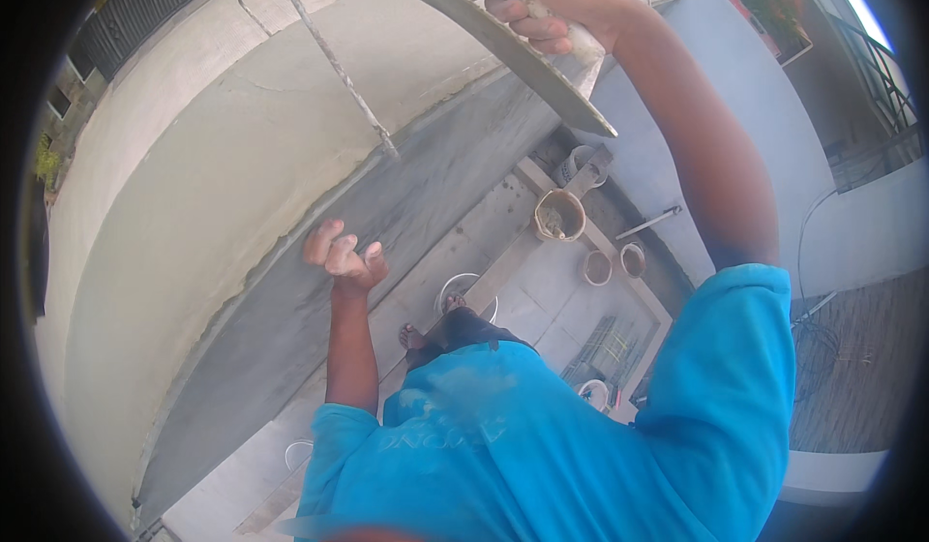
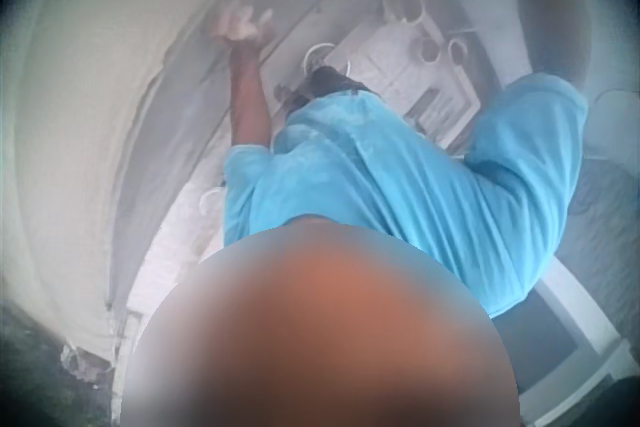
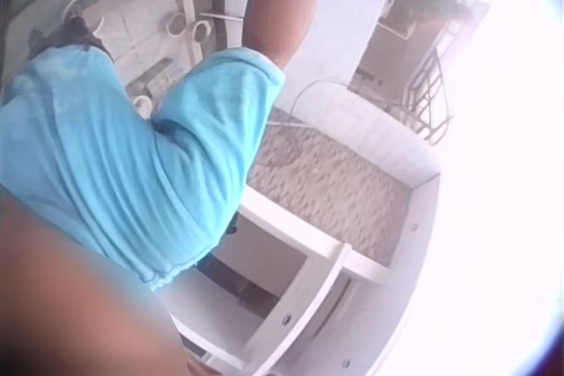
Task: The person scoops cement from a bucket using a trowel and applies it to a curved wall surface. They then use a float to smooth the cement, repeatedly spreading and leveling the material along the wall.
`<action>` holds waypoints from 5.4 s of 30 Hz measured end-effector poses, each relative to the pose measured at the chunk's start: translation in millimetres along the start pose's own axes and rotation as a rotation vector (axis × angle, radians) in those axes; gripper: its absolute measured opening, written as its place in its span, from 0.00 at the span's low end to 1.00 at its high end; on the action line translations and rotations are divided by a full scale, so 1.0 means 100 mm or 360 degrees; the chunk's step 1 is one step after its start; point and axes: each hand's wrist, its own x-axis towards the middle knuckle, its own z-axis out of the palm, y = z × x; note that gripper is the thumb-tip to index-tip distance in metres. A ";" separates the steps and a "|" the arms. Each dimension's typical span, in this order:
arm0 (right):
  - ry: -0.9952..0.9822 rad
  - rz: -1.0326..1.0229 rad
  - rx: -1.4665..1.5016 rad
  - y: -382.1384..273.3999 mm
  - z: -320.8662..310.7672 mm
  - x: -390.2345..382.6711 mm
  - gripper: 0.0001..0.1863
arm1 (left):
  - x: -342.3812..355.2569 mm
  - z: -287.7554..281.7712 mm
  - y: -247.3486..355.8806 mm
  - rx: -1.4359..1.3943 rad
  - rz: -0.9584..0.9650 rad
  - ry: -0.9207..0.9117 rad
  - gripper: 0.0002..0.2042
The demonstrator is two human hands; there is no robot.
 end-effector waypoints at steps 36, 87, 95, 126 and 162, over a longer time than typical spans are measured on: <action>0.1308 -0.0629 0.0311 2.35 -0.79 -1.15 0.20 | 2.21 0.70 0.82 0.0776 -0.0033 -0.0218 0.18; -0.0957 -0.1426 -0.1632 -0.18 3.70 0.12 0.20 | 0.59 -4.27 -0.28 0.1482 -0.0859 0.0286 0.53; 0.0470 -0.0167 -0.1184 -0.39 2.31 0.38 0.22 | 0.45 -4.60 -0.58 0.1705 -0.0520 0.0175 0.47; 0.0408 0.0002 -0.1037 -1.12 3.89 0.09 0.28 | 1.20 -3.98 -0.63 0.1092 0.0333 0.0078 0.40; 0.0886 0.0062 -0.1219 -0.62 1.13 0.23 0.17 | 1.00 -4.23 -0.76 0.1581 0.0384 0.0105 0.34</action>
